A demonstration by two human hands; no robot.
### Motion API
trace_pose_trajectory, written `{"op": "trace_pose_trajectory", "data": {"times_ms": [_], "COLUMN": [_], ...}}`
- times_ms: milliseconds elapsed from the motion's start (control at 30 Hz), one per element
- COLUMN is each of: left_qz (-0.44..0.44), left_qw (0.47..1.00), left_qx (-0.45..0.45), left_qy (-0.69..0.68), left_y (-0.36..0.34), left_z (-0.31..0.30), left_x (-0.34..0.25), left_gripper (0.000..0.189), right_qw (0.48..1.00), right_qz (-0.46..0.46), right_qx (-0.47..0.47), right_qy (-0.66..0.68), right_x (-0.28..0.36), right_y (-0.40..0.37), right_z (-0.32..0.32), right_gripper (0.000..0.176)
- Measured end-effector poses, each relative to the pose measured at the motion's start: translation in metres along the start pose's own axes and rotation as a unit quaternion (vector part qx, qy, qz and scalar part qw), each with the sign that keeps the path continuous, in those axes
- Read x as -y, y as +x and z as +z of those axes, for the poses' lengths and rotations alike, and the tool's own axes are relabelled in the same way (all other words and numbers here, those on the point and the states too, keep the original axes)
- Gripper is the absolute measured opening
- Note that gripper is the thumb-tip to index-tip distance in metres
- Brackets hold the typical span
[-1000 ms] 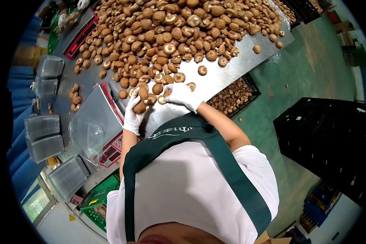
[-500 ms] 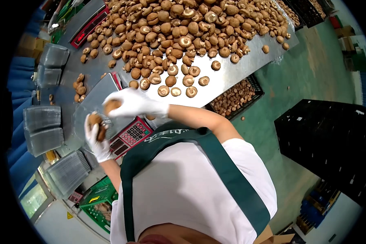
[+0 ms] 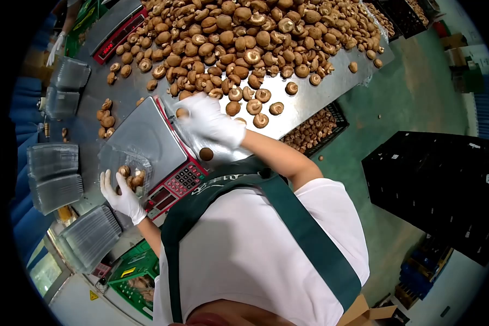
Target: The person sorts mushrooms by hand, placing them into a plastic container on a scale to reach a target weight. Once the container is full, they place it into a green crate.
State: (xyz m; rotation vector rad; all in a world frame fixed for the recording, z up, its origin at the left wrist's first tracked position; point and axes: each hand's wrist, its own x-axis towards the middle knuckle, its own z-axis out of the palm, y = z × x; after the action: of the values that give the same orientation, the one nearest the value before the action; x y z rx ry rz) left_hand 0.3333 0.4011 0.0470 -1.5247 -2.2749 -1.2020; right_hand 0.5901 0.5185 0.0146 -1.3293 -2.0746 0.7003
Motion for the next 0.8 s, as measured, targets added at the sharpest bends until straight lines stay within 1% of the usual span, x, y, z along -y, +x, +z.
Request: {"op": "trace_pose_trajectory", "data": {"times_ms": [33, 100, 167, 200, 233, 300, 333, 367, 400, 433, 467, 500, 533, 567, 600, 633, 667, 700, 733, 767, 800], "left_qz": [0.011, 0.029, 0.111, 0.131, 0.153, 0.220, 0.221, 0.265, 0.304, 0.300, 0.320, 0.339, 0.324, 0.320, 0.271, 0.221, 0.146, 0.120, 0.102, 0.084, 0.100], "left_qw": [0.999, 0.980, 0.925, 0.901, 0.872, 0.823, 0.823, 0.800, 0.763, 0.765, 0.774, 0.781, 0.770, 0.772, 0.779, 0.781, 0.800, 0.827, 0.845, 0.862, 0.886], "left_qx": [0.018, 0.143, 0.314, 0.370, 0.424, 0.515, 0.515, 0.538, 0.551, 0.549, 0.517, 0.485, 0.512, 0.510, 0.545, 0.576, 0.577, 0.548, 0.523, 0.499, 0.452], "left_qy": [-0.041, -0.139, -0.181, -0.186, -0.190, -0.092, -0.090, 0.029, 0.148, 0.150, 0.175, 0.199, 0.200, 0.205, 0.154, 0.101, 0.079, 0.039, 0.037, 0.035, 0.032], "left_y": [-0.001, -0.006, -0.018, -0.031, -0.047, -0.071, -0.078, -0.083, -0.090, -0.101, -0.114, -0.115, -0.115, -0.114, -0.104, -0.092, -0.081, -0.073, -0.064, -0.057, -0.054], "left_z": [0.005, 0.013, 0.034, 0.046, 0.061, 0.092, 0.102, 0.111, 0.120, 0.132, 0.145, 0.149, 0.153, 0.154, 0.148, 0.142, 0.139, 0.138, 0.140, 0.146, 0.154], "left_x": [-0.005, -0.039, -0.071, -0.083, -0.091, -0.093, -0.094, -0.095, -0.094, -0.086, -0.074, -0.073, -0.072, -0.070, -0.079, -0.088, -0.100, -0.106, -0.113, -0.120, -0.125], "left_gripper": [0.025, 0.025, 0.025, 0.024, 0.024, 0.029, 0.029, 0.025, 0.023, 0.023, 0.018, 0.014, 0.015, 0.015, 0.017, 0.020, 0.026, 0.034, 0.038, 0.042, 0.046], "right_qw": [0.996, 0.969, 0.949, 0.934, 0.935, 0.939, 0.936, 0.937, 0.956, 0.971, 0.979, 0.981, 0.985, 0.986, 0.988, 0.994, 0.990, 0.982, 0.976, 0.972, 0.964], "right_qz": [0.045, 0.118, 0.145, 0.156, 0.156, 0.107, 0.101, 0.099, 0.106, 0.111, 0.136, 0.129, 0.138, 0.148, 0.141, 0.044, 0.008, -0.027, -0.073, -0.104, -0.085], "right_qx": [-0.001, 0.057, 0.108, 0.140, 0.140, 0.054, 0.042, 0.041, 0.032, 0.023, 0.004, 0.007, 0.018, 0.027, 0.060, 0.020, 0.059, 0.098, 0.130, 0.110, 0.157], "right_qy": [-0.075, -0.210, -0.258, -0.289, -0.287, -0.323, -0.335, -0.334, -0.272, -0.209, -0.149, -0.147, -0.106, -0.065, -0.036, -0.098, -0.128, -0.158, -0.156, -0.179, -0.198], "right_x": [-0.032, -0.062, -0.096, -0.105, -0.111, -0.122, -0.125, -0.127, -0.128, -0.128, -0.125, -0.123, -0.121, -0.117, -0.107, -0.111, -0.112, -0.112, -0.117, -0.122, -0.120], "right_y": [-0.010, -0.030, -0.055, -0.063, -0.069, -0.080, -0.081, -0.082, -0.084, -0.085, -0.084, -0.081, -0.077, -0.073, -0.066, -0.064, -0.061, -0.058, -0.058, -0.058, -0.053], "right_z": [-0.006, -0.038, -0.043, -0.042, -0.036, -0.026, -0.023, -0.025, -0.029, -0.034, -0.040, -0.046, -0.053, -0.059, -0.065, -0.055, -0.047, -0.040, -0.029, -0.020, -0.017], "right_gripper": [0.037, 0.045, 0.048, 0.051, 0.051, 0.052, 0.051, 0.051, 0.051, 0.051, 0.049, 0.049, 0.047, 0.046, 0.042, 0.041, 0.039, 0.038, 0.037, 0.035, 0.037]}}
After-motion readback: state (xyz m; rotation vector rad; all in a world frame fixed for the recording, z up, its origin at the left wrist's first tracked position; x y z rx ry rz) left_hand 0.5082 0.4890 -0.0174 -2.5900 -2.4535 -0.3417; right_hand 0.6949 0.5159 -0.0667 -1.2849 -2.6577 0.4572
